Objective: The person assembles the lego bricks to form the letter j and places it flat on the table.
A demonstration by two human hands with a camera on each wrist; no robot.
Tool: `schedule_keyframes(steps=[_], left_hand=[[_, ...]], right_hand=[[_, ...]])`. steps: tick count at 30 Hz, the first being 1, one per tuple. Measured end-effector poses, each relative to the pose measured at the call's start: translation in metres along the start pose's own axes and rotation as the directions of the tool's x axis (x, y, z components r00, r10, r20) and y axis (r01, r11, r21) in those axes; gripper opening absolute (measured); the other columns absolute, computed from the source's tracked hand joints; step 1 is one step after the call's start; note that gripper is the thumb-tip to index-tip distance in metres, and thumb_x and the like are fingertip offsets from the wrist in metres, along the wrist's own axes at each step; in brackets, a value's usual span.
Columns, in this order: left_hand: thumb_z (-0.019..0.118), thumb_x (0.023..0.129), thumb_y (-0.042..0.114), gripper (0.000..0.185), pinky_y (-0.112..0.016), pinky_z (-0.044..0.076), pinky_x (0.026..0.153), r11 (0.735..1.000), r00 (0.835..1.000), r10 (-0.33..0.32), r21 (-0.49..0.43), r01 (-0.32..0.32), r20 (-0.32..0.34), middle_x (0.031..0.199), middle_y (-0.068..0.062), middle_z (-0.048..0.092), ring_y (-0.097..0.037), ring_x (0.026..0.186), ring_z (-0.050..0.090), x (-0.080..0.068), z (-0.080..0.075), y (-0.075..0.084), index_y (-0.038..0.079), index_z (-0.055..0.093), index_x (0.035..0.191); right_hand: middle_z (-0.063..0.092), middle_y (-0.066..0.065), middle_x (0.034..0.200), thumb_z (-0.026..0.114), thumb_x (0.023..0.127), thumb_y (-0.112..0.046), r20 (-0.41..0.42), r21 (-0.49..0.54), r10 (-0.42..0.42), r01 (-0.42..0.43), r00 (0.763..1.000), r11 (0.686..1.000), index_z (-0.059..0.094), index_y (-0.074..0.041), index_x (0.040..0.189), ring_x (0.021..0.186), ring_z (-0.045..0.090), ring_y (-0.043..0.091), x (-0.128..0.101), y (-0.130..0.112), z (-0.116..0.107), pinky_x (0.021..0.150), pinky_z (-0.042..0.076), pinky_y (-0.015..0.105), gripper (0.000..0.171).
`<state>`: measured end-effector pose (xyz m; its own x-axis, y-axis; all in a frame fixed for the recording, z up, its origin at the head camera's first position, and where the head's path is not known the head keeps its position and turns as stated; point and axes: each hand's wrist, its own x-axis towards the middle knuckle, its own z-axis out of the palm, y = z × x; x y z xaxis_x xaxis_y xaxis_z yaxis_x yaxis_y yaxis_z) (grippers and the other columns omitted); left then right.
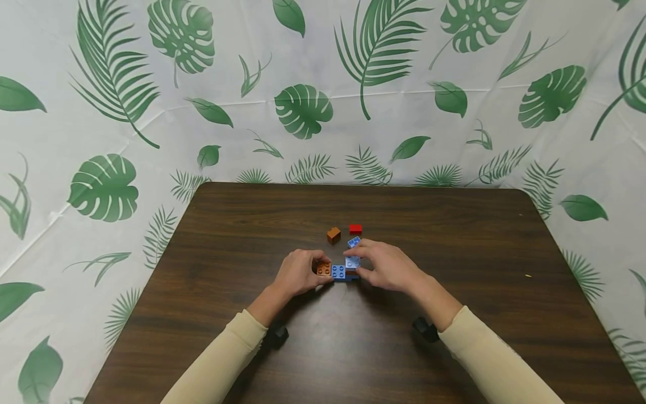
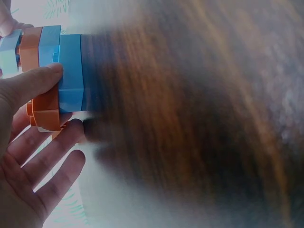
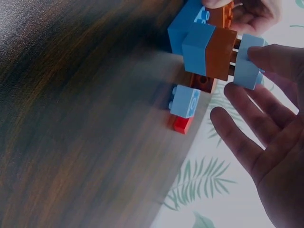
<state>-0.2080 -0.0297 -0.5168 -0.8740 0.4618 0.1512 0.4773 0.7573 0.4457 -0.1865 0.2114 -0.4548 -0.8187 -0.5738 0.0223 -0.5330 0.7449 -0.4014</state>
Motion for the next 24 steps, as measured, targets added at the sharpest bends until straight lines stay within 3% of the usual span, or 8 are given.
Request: schedule_keyframes(steps=[12,24], left_hand=[[0.083,0.070,0.045,0.031,-0.027,0.046,0.062,1.000,1.000,-0.007,-0.012,0.007,0.005,0.083,0.014,0.067,-0.004,0.070,0.057,0.0003,0.0007,-0.0001,0.028,0.072,0.093],[0.083,0.070,0.045,0.032,-0.028,0.047,0.063,1.000,1.000,-0.006,-0.008,0.006,0.008,0.085,0.013,0.068,-0.005,0.071,0.058,0.0000,0.0001,-0.0003,0.027,0.072,0.095]], right_hand=[[0.056,-0.007,0.101,0.072,0.086,-0.025,0.009,-0.022,0.008,-0.008,1.000,1.000,0.064,-0.025,0.126,0.069,0.046,0.010,0.0020,0.0009,0.0015,0.063,0.039,0.028,0.041],[0.057,-0.004,0.096,0.073,0.085,-0.027,0.040,-0.019,0.037,-0.037,0.999,0.999,0.064,-0.024,0.126,0.074,0.048,0.012,0.0032,0.0014,0.0010,0.064,0.040,0.029,0.042]])
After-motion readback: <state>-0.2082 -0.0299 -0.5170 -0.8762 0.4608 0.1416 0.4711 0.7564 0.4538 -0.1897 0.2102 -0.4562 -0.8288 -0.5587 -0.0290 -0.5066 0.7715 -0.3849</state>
